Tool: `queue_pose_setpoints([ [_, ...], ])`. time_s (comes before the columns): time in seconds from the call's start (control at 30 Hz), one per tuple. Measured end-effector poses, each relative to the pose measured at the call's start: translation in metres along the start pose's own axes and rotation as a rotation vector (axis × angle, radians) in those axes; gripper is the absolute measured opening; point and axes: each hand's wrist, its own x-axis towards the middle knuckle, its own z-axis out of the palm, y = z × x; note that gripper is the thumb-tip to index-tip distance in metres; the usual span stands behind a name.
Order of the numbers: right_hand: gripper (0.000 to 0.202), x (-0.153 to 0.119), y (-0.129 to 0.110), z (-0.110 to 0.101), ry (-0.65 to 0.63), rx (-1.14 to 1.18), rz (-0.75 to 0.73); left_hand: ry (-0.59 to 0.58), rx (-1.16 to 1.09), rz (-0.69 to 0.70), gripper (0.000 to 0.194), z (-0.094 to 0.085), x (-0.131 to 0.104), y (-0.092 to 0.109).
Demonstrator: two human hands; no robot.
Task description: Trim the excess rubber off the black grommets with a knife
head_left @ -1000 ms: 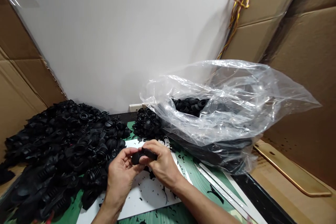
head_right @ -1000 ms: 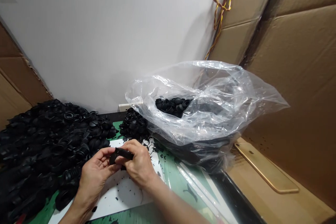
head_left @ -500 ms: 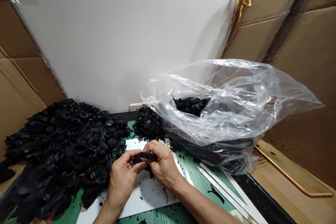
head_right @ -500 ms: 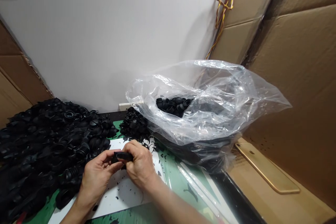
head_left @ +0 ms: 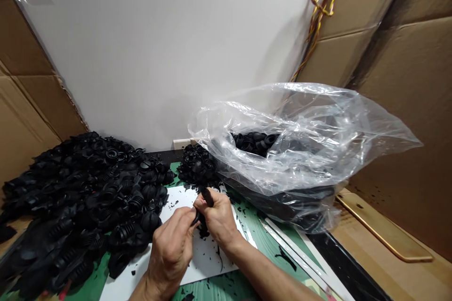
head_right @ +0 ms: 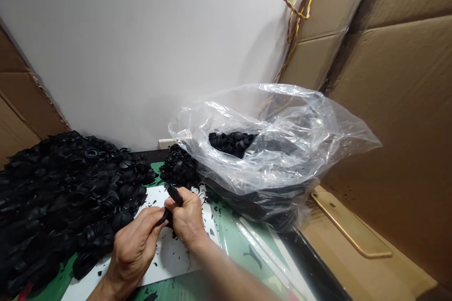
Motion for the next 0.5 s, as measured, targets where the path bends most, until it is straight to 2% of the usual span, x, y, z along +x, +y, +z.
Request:
queue_pose_setpoints([
  [0.07,0.016,0.0,-0.001,0.0,0.012,-0.031,-0.018,-0.02,0.0,0.017,0.023,-0.001,0.001,0.0],
  [0.13,0.018,0.003,-0.002,-0.004,0.038,-0.09,-0.058,-0.037,-0.03,-0.022,0.021,-0.001,0.001,0.003],
  [0.2,0.019,0.012,-0.002,-0.014,0.122,-0.166,-0.093,-0.086,-0.131,-0.048,0.02,0.0,-0.001,0.009],
  [0.27,0.018,0.024,-0.001,-0.027,0.271,-0.243,-0.109,-0.152,-0.288,-0.068,0.018,0.0,-0.002,0.013],
  [0.3,0.018,0.03,0.0,-0.034,0.31,-0.254,-0.106,-0.149,-0.358,-0.103,0.017,0.001,-0.002,0.014],
  [0.37,0.018,0.037,0.002,-0.042,0.355,-0.273,-0.116,-0.156,-0.415,-0.293,0.015,0.0,-0.001,0.01],
  [0.4,0.019,0.038,0.003,-0.044,0.355,-0.28,-0.122,-0.11,-0.439,-0.403,0.015,0.0,0.001,0.007],
  [0.43,0.02,0.038,0.004,-0.044,0.342,-0.288,-0.134,-0.046,-0.49,-0.501,0.02,-0.001,0.004,0.003],
  [0.5,0.021,0.036,0.006,-0.042,0.263,-0.311,-0.176,0.002,-0.591,-0.624,0.025,-0.003,0.009,-0.004],
])
